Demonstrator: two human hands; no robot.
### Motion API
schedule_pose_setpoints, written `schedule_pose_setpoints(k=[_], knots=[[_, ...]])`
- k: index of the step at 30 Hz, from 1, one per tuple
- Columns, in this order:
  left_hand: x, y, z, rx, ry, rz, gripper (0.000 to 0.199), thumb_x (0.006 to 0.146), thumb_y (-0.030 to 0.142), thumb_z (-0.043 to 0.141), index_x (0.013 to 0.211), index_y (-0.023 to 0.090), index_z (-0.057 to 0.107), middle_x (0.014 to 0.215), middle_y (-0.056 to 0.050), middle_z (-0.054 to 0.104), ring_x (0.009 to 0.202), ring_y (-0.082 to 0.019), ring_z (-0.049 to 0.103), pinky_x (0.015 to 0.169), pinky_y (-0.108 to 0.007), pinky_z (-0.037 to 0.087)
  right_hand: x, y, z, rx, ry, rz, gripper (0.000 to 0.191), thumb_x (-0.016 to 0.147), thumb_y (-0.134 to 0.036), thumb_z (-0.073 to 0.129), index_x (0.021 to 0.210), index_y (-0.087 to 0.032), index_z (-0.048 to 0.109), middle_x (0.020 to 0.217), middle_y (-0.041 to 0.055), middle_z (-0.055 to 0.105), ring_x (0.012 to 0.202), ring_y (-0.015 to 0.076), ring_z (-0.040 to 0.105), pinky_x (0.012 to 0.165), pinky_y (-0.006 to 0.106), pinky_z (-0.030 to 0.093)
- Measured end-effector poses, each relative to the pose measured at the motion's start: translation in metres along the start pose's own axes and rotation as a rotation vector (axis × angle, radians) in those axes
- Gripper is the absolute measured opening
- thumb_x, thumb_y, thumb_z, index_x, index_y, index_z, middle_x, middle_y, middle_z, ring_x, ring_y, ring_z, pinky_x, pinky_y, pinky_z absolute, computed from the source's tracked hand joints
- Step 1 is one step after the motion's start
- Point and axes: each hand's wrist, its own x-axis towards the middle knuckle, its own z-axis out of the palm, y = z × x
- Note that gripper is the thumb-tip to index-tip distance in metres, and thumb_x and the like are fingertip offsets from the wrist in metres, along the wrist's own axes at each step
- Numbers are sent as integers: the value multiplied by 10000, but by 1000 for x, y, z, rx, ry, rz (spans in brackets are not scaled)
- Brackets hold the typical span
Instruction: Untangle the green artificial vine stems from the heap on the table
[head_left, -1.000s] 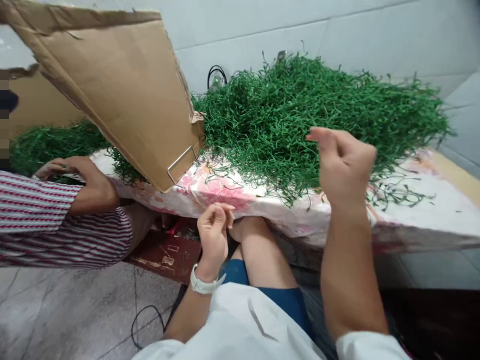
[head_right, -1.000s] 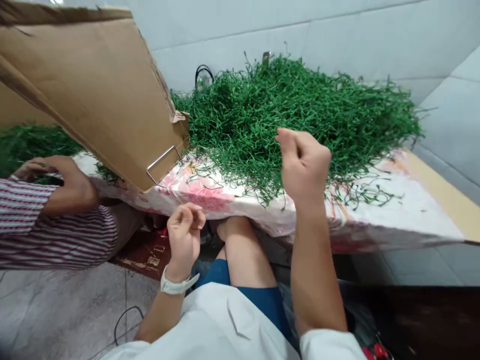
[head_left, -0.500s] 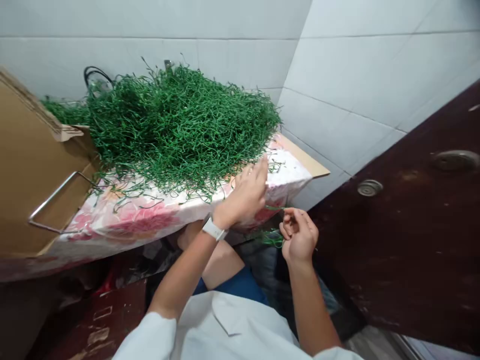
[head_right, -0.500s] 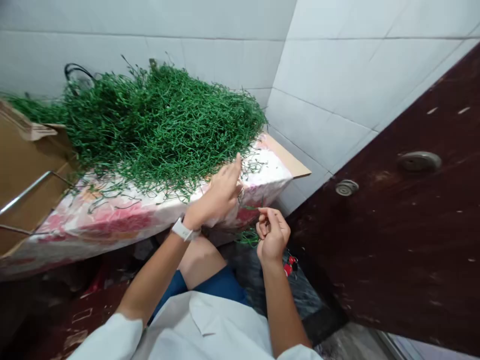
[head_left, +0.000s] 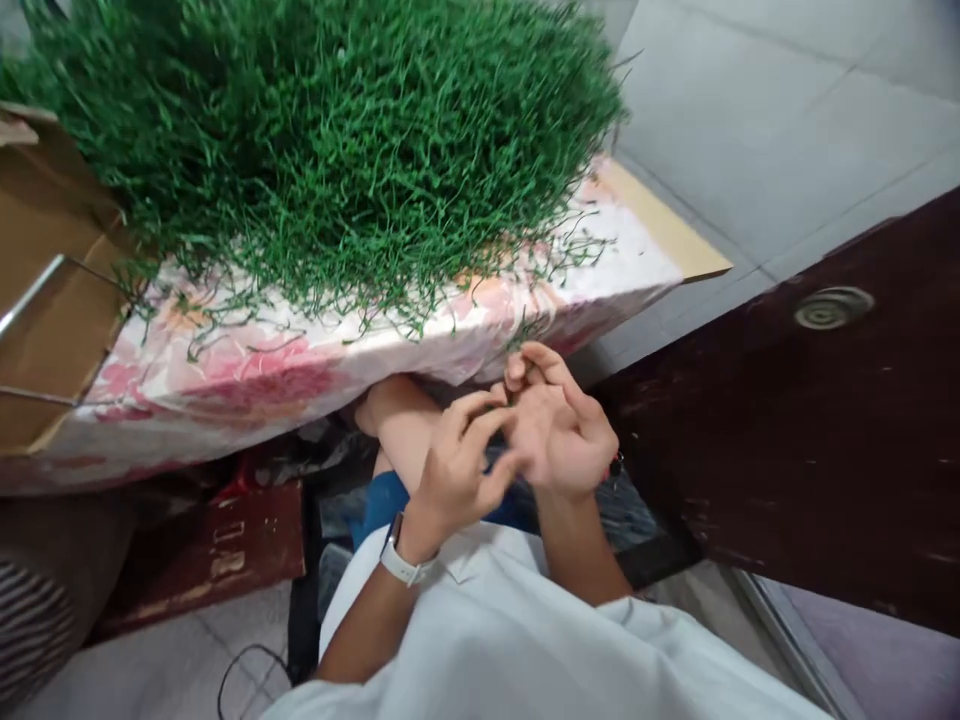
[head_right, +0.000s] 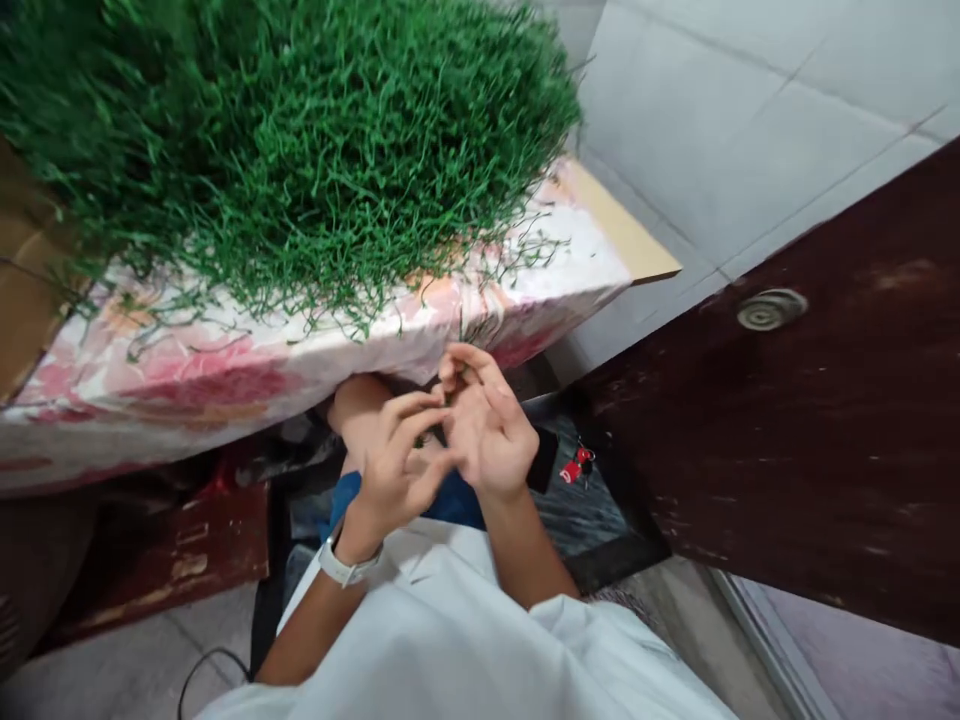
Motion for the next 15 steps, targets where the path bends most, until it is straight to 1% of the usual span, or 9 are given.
schedule_pose_setpoints(k=[2, 4, 5, 7, 9, 10, 13, 15], knots=[[-1, -6, -9, 107, 124, -14, 258, 941, 178, 666, 1156, 313, 710, 1027, -81, 725, 911, -231, 735, 742, -386, 639, 2, 7, 13, -91, -85, 2, 412, 923, -455, 467, 1256, -266, 619, 1094, 113, 630, 983, 238, 629, 817, 375, 565], [5, -11, -22, 123, 193, -41, 247, 939, 95, 636, 1053, 289, 737, 949, -46, 742, 861, -192, 727, 726, -354, 612, 8, 7, 26, -211, -195, -40, 414, 959, -413, 488, 1337, -287, 601, 1238, 113, 650, 1113, 247, 631, 910, 392, 558], [10, -12, -29, 86, 245, -73, 221, 939, 90, 645, 1015, 273, 743, 937, -37, 753, 868, -185, 729, 745, -348, 608, 12, 5, 33, -272, -244, -69, 425, 974, -412, 493, 1373, -299, 583, 1299, 110, 646, 1165, 255, 623, 950, 408, 552], [23, -12, -42, -34, 411, -148, 124, 948, 137, 683, 938, 246, 742, 901, -22, 765, 857, -165, 735, 764, -320, 605, 20, -3, 47, -366, -296, -122, 447, 993, -437, 492, 1418, -310, 547, 1366, 110, 631, 1228, 273, 608, 985, 437, 551], [38, -10, -51, -137, 557, -207, 22, 936, 245, 747, 923, 234, 733, 879, -14, 769, 829, -150, 740, 743, -285, 602, 27, -10, 59, -397, -296, -157, 419, 1001, -434, 495, 1401, -318, 536, 1348, 105, 638, 1232, 271, 611, 974, 438, 563], [44, -9, -54, -163, 598, -231, 82, 923, 299, 771, 951, 233, 730, 891, -16, 773, 827, -148, 743, 733, -273, 601, 30, -13, 65, -381, -293, -173, 383, 1001, -413, 506, 1372, -323, 538, 1308, 97, 650, 1214, 261, 621, 959, 426, 570], [55, -4, -58, -177, 621, -286, 255, 881, 404, 818, 1049, 242, 716, 959, -24, 780, 856, -146, 752, 741, -258, 605, 31, -11, 76, -329, -293, -232, 315, 991, -361, 559, 1303, -339, 519, 1186, 68, 664, 1160, 235, 645, 938, 399, 579], [55, 1, -58, -184, 621, -315, 257, 885, 426, 811, 1038, 245, 711, 957, -20, 779, 861, -148, 758, 762, -269, 617, 27, -4, 78, -342, -288, -272, 348, 979, -384, 602, 1303, -351, 481, 1149, 67, 659, 1152, 246, 652, 943, 408, 581]])
